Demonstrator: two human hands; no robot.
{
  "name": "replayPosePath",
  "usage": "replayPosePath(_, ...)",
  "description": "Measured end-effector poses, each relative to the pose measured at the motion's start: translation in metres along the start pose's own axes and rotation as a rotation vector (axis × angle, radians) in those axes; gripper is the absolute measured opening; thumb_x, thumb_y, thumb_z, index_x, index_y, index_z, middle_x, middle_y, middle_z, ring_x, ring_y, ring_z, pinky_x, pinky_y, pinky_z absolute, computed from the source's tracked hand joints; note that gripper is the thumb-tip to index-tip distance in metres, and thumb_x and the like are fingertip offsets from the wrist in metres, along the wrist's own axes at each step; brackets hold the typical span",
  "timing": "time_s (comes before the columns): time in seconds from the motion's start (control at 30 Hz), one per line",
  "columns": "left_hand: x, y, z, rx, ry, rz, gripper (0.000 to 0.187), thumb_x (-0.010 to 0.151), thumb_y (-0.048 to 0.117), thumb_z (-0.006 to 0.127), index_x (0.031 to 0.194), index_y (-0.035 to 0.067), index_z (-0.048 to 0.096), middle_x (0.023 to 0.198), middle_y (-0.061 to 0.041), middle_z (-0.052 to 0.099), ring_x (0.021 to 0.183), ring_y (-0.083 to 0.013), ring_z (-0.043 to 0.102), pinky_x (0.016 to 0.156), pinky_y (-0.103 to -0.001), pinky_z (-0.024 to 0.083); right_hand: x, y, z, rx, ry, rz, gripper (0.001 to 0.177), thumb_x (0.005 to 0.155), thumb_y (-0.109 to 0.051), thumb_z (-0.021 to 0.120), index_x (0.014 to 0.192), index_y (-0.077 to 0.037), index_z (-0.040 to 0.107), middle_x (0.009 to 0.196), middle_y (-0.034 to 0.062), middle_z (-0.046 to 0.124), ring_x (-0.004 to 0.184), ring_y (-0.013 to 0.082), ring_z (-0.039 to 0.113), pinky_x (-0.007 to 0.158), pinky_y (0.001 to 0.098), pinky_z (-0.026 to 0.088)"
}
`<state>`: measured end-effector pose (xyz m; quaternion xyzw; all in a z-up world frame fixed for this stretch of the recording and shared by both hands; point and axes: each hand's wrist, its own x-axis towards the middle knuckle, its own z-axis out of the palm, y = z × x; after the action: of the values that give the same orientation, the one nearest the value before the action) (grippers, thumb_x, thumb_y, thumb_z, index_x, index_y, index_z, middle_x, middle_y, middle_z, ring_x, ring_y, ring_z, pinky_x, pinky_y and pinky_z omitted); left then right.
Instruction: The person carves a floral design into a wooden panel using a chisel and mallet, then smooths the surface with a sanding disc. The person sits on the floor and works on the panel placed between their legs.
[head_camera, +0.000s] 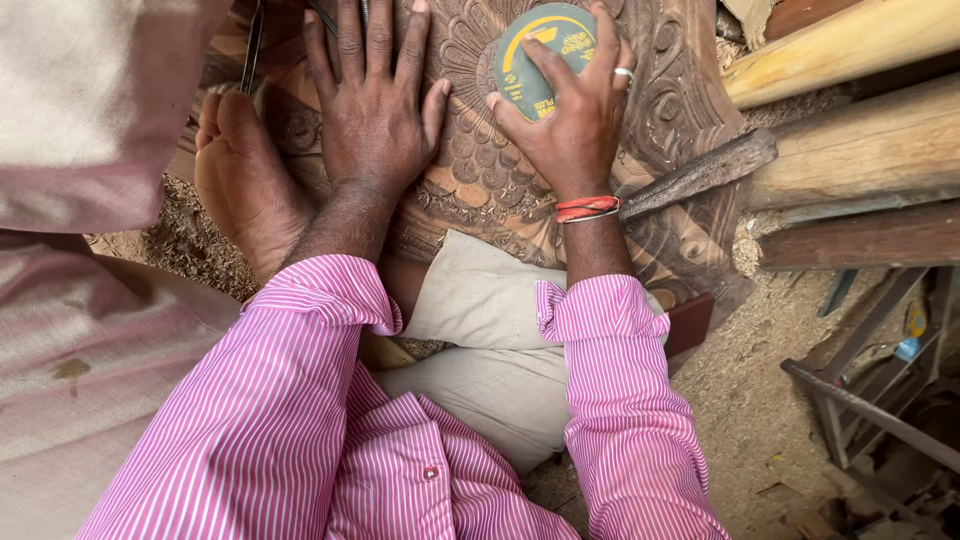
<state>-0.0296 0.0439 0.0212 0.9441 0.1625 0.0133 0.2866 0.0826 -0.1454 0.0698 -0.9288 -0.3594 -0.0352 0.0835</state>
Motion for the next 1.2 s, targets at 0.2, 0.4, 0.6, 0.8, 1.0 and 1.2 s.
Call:
replayPosePath(0.2, -0.001, -0.002, 0.006, -0.015, 0.012, 0.004, 0.065, 0.12, 0.051, 0.045, 0.172, 0.014, 0.034, 0.172, -0.023, 0.025, 0.16, -0.0437, 0.014, 0.128, -0.067, 0.002, 0.0, -0.004, 0.003, -0.121, 0.0, -0.107, 0.054, 0.079, -0.044, 0.097, 0.123, -0.019, 0.08, 0.159, 0.0166, 0.035, 0.14, 0.042, 0.036, 0.108, 0.0523, 0.05)
replayPosePath(0.4, 0.0, -0.004, 0.01, 0.094, 0.16, 0.065, 0.061, 0.12, 0.05, 0.05, 0.165, 0.011, 0.037, 0.169, -0.024, 0.032, 0.157, -0.0437, 0.019, 0.126, -0.067, 0.004, -0.002, -0.005, 0.004, -0.067, 0.004, -0.078, 0.042, 0.082, -0.041, 0.096, 0.116, -0.021, 0.082, 0.164, 0.015, 0.034, 0.145, 0.0408, 0.033, 0.114, 0.0511, 0.05)
replayPosePath(0.6, -0.004, -0.007, 0.016, 0.083, 0.117, 0.05, 0.062, 0.119, 0.049, 0.049, 0.166, 0.01, 0.036, 0.164, -0.025, 0.033, 0.156, -0.0452, 0.021, 0.126, -0.067, 0.005, -0.012, -0.009, 0.016, -0.046, 0.052, -0.017, 0.047, 0.082, -0.045, 0.098, 0.119, -0.019, 0.082, 0.163, 0.0144, 0.035, 0.145, 0.0428, 0.031, 0.115, 0.0534, 0.047)
replayPosePath(0.8, -0.007, -0.009, 0.022, 0.082, 0.081, 0.028, 0.062, 0.12, 0.051, 0.049, 0.165, 0.01, 0.037, 0.165, -0.025, 0.034, 0.155, -0.0461, 0.022, 0.125, -0.069, 0.005, -0.02, -0.005, 0.02, 0.022, 0.019, 0.053, 0.048, 0.082, -0.043, 0.095, 0.122, -0.021, 0.082, 0.16, 0.0146, 0.039, 0.145, 0.0439, 0.036, 0.115, 0.0555, 0.049)
replayPosePath(1.0, -0.003, -0.009, 0.028, 0.115, 0.107, 0.042, 0.06, 0.121, 0.052, 0.047, 0.164, 0.011, 0.038, 0.162, -0.025, 0.036, 0.153, -0.0463, 0.025, 0.124, -0.068, 0.005, -0.018, 0.01, 0.018, 0.024, -0.027, 0.053, 0.047, 0.08, -0.045, 0.097, 0.119, -0.021, 0.083, 0.158, 0.0193, 0.04, 0.142, 0.0468, 0.037, 0.107, 0.0573, 0.051)
replayPosePath(1.2, 0.0, -0.013, 0.026, 0.159, 0.142, 0.037, 0.062, 0.119, 0.055, 0.048, 0.161, 0.01, 0.04, 0.158, -0.026, 0.04, 0.151, -0.0456, 0.028, 0.122, -0.069, 0.005, -0.018, 0.033, -0.005, 0.25, 0.019, 0.179, 0.056, 0.082, -0.035, 0.097, 0.132, -0.017, 0.078, 0.165, 0.018, 0.037, 0.146, 0.039, 0.044, 0.118, 0.0539, 0.052)
